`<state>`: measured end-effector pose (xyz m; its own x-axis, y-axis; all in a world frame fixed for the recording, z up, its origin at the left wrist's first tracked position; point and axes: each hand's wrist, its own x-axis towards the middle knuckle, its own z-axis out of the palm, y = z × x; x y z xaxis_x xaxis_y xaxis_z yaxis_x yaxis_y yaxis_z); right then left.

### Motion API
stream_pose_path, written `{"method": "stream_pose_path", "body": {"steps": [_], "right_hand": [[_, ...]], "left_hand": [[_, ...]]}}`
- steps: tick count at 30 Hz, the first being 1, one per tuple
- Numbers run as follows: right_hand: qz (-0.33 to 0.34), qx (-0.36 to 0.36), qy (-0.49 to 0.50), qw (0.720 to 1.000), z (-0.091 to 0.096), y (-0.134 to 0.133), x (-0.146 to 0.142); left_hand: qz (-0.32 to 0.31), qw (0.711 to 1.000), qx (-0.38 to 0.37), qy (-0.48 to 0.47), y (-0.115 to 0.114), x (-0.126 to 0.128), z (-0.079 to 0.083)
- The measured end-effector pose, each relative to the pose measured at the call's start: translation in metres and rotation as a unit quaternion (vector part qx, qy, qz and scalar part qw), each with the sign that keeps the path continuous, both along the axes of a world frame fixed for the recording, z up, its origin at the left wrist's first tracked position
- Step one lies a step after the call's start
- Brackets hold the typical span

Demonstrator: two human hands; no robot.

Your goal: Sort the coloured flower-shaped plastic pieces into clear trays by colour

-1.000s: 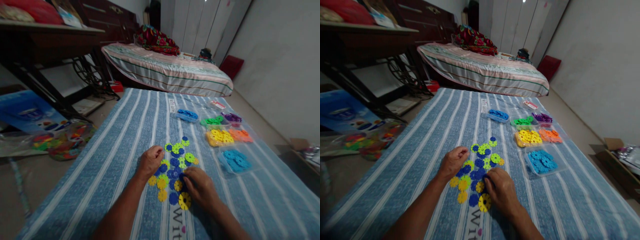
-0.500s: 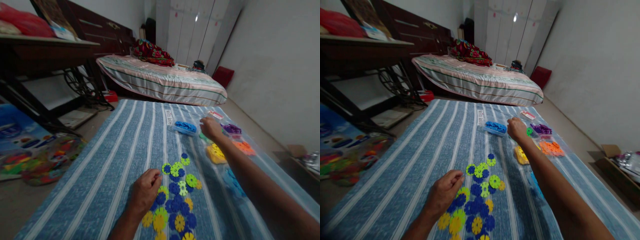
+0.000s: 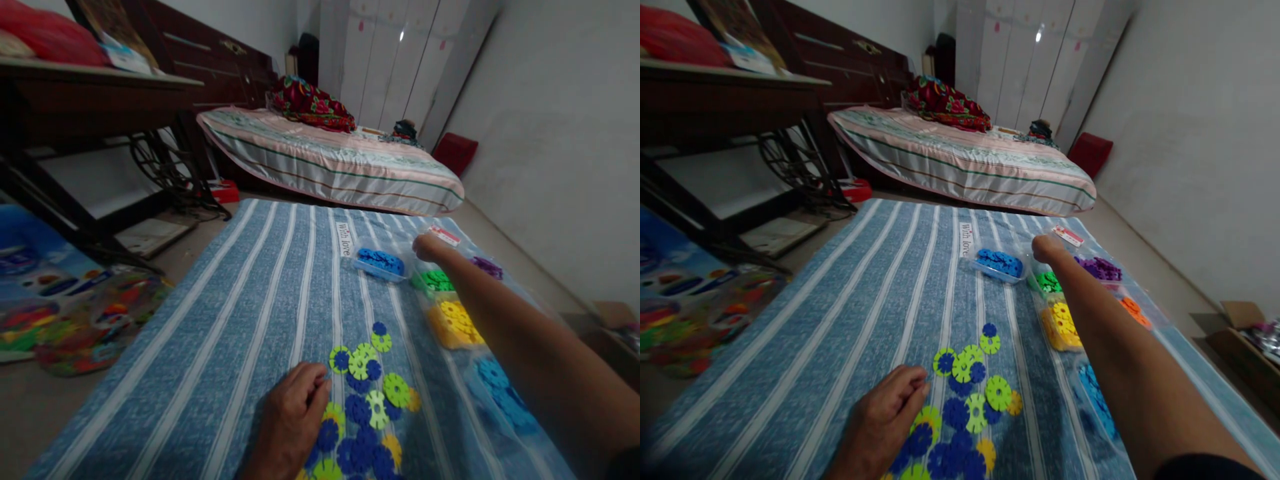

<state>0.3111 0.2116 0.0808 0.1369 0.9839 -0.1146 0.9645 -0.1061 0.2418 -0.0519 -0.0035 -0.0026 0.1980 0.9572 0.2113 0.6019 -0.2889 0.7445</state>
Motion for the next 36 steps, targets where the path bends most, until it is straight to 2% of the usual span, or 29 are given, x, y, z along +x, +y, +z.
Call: {"method": "stream_pose_path", "body": {"steps": [4,9,12,15,18,21,26,29,36], "right_hand": [[-0.028,0.023,-0.025,0.999,0.004,-0.006,0.002],[-0.012,0.07,-0.044,0.997,0.032,-0.022,-0.011],[0.04,0.106,-0.045,0.993,0.056,-0.043,-0.032],[0.124,0.133,-0.037,0.983,0.078,-0.075,-0.064],[0.206,0.118,-0.012,0.971,0.087,-0.108,-0.101],[0.273,0.081,0.012,0.958,0.075,-0.136,-0.136],[0.3,0.055,0.039,0.952,0.031,-0.159,-0.173],[0.279,0.077,0.034,0.956,0.014,-0.162,-0.177],[0.222,0.016,0.028,0.975,0.0,-0.145,-0.159]], "left_hand": [[0.0,1.0,0.004,0.002,0.0,0.0,0.0],[-0.003,1.0,-0.008,0.008,0.001,0.001,0.001],[0.001,1.0,-0.013,0.012,0.002,0.002,0.003],[0.004,1.0,-0.003,0.014,0.003,0.004,0.004],[0.004,1.0,0.002,0.019,0.003,0.005,0.005],[0.002,1.0,-0.002,0.019,0.004,0.006,0.006],[0.001,1.0,-0.013,-0.007,0.005,0.005,0.005],[0.001,1.0,-0.012,-0.021,0.006,0.005,0.003],[0.0,1.0,-0.017,0.001,0.005,0.007,0.002]]}}
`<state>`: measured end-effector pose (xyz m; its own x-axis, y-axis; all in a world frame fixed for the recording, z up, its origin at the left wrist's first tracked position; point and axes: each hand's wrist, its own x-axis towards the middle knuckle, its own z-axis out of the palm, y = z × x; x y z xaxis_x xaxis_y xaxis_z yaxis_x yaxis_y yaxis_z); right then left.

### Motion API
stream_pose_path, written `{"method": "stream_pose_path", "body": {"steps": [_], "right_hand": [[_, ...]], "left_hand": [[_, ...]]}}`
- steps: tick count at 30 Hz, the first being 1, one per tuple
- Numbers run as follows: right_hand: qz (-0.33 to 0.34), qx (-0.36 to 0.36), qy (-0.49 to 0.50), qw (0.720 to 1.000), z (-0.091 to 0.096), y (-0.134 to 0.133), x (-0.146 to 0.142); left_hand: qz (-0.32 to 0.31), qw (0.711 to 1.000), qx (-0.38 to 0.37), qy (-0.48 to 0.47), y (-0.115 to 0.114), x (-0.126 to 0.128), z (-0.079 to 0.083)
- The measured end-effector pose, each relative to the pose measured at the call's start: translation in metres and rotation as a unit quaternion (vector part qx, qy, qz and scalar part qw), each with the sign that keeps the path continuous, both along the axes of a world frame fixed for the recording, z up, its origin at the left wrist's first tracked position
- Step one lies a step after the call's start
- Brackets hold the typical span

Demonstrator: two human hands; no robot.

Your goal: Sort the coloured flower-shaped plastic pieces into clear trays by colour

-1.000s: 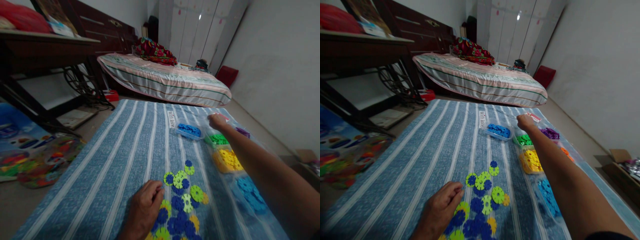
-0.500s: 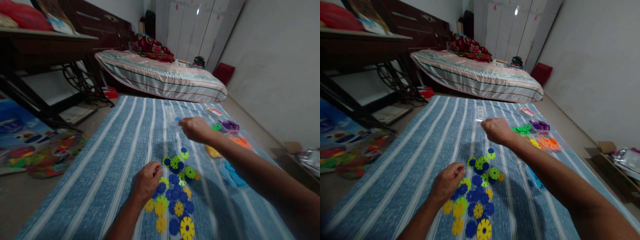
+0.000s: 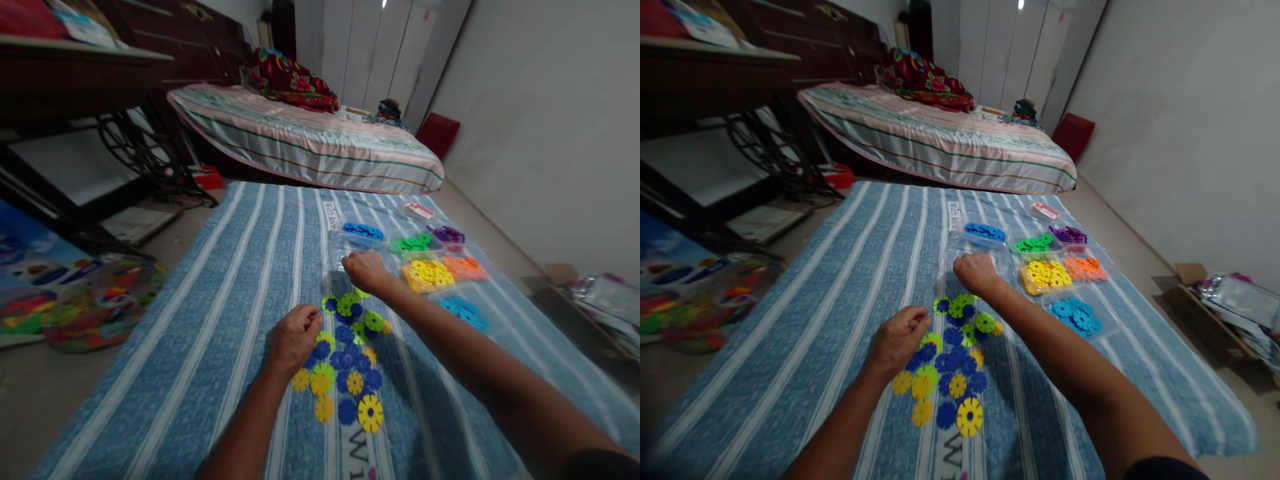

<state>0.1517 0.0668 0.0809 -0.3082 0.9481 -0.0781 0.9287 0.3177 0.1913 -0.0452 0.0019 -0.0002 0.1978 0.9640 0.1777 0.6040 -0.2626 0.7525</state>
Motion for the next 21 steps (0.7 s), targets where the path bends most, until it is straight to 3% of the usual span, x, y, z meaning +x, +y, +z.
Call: {"method": "stream_pose_path", "body": {"steps": [6,11,16,21], "right_hand": [[-0.029,0.001,0.009,1.0,0.004,-0.006,0.004],[-0.016,0.094,0.089,0.991,0.006,-0.045,0.007],[-0.01,0.175,0.188,0.966,-0.031,-0.091,0.021],[-0.037,0.199,0.246,0.948,-0.068,-0.114,0.037]], "left_hand": [[0.005,1.0,-0.004,0.004,0.0,0.001,-0.003],[0.002,1.0,0.009,0.009,0.0,0.002,-0.004],[-0.003,1.0,0.014,0.013,-0.001,0.001,-0.002],[-0.002,1.0,0.014,0.009,-0.001,0.002,-0.001]]}}
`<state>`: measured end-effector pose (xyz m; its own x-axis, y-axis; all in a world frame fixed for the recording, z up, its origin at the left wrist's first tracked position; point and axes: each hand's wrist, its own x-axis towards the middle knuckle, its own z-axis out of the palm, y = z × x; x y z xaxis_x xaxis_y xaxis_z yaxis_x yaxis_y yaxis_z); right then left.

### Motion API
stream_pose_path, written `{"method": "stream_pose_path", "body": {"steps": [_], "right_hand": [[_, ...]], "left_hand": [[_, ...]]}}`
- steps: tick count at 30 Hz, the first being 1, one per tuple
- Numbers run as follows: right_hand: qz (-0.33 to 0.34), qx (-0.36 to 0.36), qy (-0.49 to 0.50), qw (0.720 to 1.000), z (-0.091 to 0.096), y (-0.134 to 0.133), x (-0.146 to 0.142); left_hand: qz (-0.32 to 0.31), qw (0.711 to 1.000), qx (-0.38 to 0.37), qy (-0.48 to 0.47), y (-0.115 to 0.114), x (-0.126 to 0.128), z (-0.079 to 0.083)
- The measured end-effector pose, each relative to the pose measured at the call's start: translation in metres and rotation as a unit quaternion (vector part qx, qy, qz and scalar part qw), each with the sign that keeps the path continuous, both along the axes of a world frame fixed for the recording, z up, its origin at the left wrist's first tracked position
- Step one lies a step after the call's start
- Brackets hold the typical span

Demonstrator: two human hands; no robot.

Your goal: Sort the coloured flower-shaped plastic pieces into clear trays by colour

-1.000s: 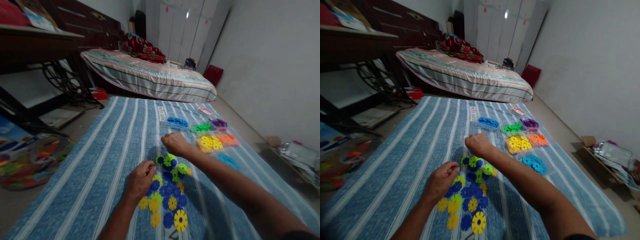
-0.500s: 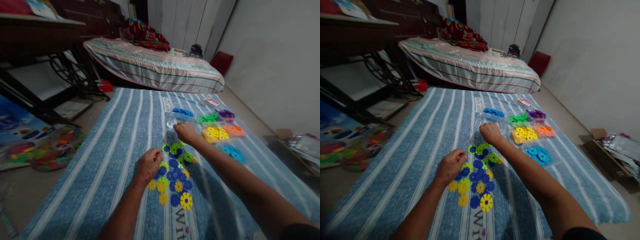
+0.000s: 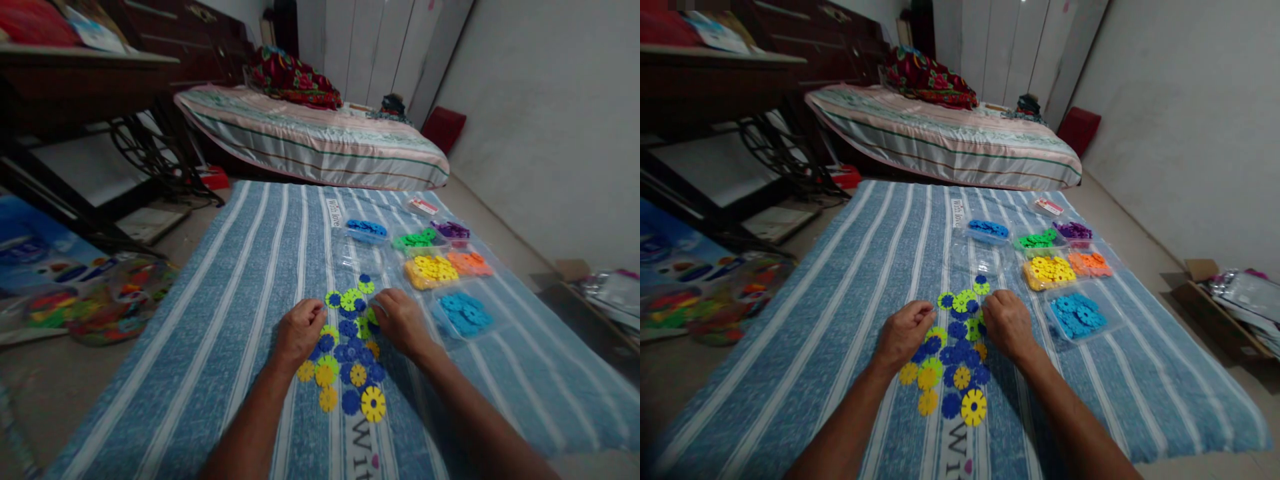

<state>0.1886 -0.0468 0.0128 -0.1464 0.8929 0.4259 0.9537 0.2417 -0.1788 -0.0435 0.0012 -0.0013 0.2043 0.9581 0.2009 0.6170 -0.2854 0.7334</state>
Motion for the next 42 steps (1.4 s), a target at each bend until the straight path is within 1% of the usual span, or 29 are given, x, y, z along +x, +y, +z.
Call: {"method": "stream_pose_path", "body": {"steps": [5,8,11,13,16,18,20,24,27,29,30,33,36,38,40,42], "right_hand": [[-0.036,-0.008,0.067,0.997,-0.019,-0.008,0.004],[-0.068,-0.007,0.12,0.99,-0.033,-0.011,-0.003],[-0.075,0.012,0.158,0.984,-0.042,-0.01,-0.013],[-0.067,0.021,0.17,0.983,-0.043,-0.005,-0.019],[-0.038,0.033,0.163,0.985,-0.038,0.007,-0.026],[-0.02,0.056,0.149,0.987,-0.033,0.017,-0.029],[-0.018,0.083,0.139,0.987,-0.031,0.028,-0.029],[-0.04,0.124,0.136,0.982,-0.031,0.047,-0.022],[-0.034,0.138,0.143,0.979,-0.034,0.053,-0.014],[-0.027,0.135,0.154,0.978,-0.036,0.053,-0.011],[-0.025,0.13,0.161,0.978,-0.038,0.052,-0.01],[-0.028,0.113,0.184,0.976,-0.043,0.05,-0.009],[-0.041,0.102,0.199,0.974,-0.047,0.052,-0.01],[-0.048,0.098,0.2,0.974,-0.048,0.055,-0.011],[-0.054,0.096,0.2,0.974,-0.049,0.057,-0.012],[-0.059,0.095,0.202,0.973,-0.05,0.058,-0.013]], "left_hand": [[0.005,1.0,0.0,-0.001,0.0,-0.001,-0.001],[0.004,1.0,0.003,0.002,0.001,-0.001,-0.002],[0.002,1.0,0.009,0.004,0.001,-0.001,-0.002],[0.003,1.0,0.016,0.005,0.001,0.0,-0.001],[0.001,1.0,0.023,-0.001,0.002,0.0,0.001],[0.0,1.0,0.023,-0.009,0.002,-0.001,0.002],[0.004,1.0,0.019,-0.019,0.001,-0.001,0.003],[0.038,0.998,-0.005,-0.046,-0.001,-0.001,0.005],[0.071,0.995,-0.014,-0.065,0.004,0.002,0.011],[0.082,0.994,-0.004,-0.065,0.016,0.005,0.017],[0.085,0.995,0.005,-0.06,0.025,0.007,0.021],[0.085,0.996,0.029,-0.027,0.066,0.017,0.031],[0.059,0.998,0.027,0.007,0.115,0.034,0.04],[0.042,0.998,0.034,0.012,0.144,0.048,0.045],[0.02,1.0,0.021,0.011,0.166,0.064,0.047],[-0.01,1.0,-0.013,0.013,0.182,0.077,0.048]]}}
